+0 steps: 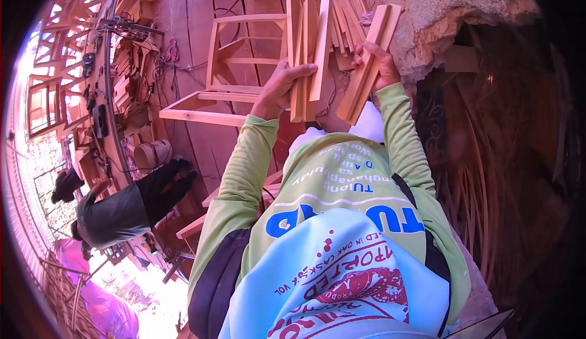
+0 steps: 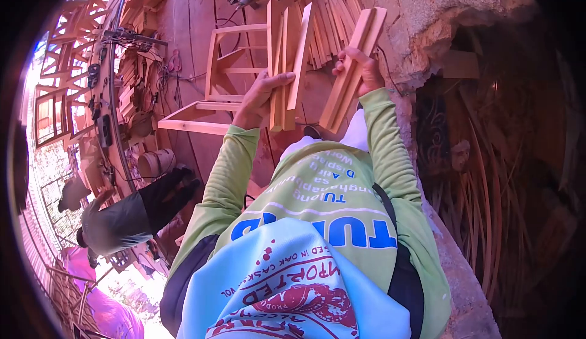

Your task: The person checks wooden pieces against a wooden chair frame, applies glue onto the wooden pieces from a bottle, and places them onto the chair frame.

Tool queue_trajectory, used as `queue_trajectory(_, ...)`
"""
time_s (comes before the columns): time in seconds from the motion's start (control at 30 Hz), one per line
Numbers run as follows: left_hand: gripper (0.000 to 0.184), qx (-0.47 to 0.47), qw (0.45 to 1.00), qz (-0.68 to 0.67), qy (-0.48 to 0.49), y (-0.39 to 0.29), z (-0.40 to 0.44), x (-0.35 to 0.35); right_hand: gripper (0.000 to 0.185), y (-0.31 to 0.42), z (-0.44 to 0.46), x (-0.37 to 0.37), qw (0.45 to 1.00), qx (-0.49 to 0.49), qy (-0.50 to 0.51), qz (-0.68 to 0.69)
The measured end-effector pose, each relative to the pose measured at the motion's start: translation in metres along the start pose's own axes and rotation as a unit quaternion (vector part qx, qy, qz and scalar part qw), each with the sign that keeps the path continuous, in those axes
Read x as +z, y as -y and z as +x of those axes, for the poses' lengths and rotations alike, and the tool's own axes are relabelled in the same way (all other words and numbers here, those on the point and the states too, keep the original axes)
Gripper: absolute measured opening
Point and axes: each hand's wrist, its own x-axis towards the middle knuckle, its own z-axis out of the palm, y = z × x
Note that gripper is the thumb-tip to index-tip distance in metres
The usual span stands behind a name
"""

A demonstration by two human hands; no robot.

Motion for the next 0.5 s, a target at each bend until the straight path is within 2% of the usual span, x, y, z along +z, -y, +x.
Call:
queue_trajectory(0.07, 0.034, 0.000, 1.000, -0.029, 0.011, 0.005, 0.004, -0.001, 0.028, 0.003, -0.004, 0.001, 0.999, -0.013, -0.028, 0.015)
queue_trajectory(0.2, 0.031, 0.004, 0.997, -0.081, 0.007, 0.011, 0.013, -0.003, 0.026, 0.012, -0.007, -0.009, 0.996, 0.016, 0.064, 0.063)
queue_trajectory(0.33, 0.032, -0.002, 0.995, -0.097, 0.019, 0.009, 0.020, -0.005, 0.026, 0.014, -0.007, -0.007, 0.990, 0.022, 0.104, 0.088)
queue_trajectory(0.5, 0.031, 0.004, 0.998, -0.060, 0.025, 0.008, 0.031, -0.007, 0.029, 0.020, -0.012, 0.019, 0.999, 0.024, 0.038, 0.018)
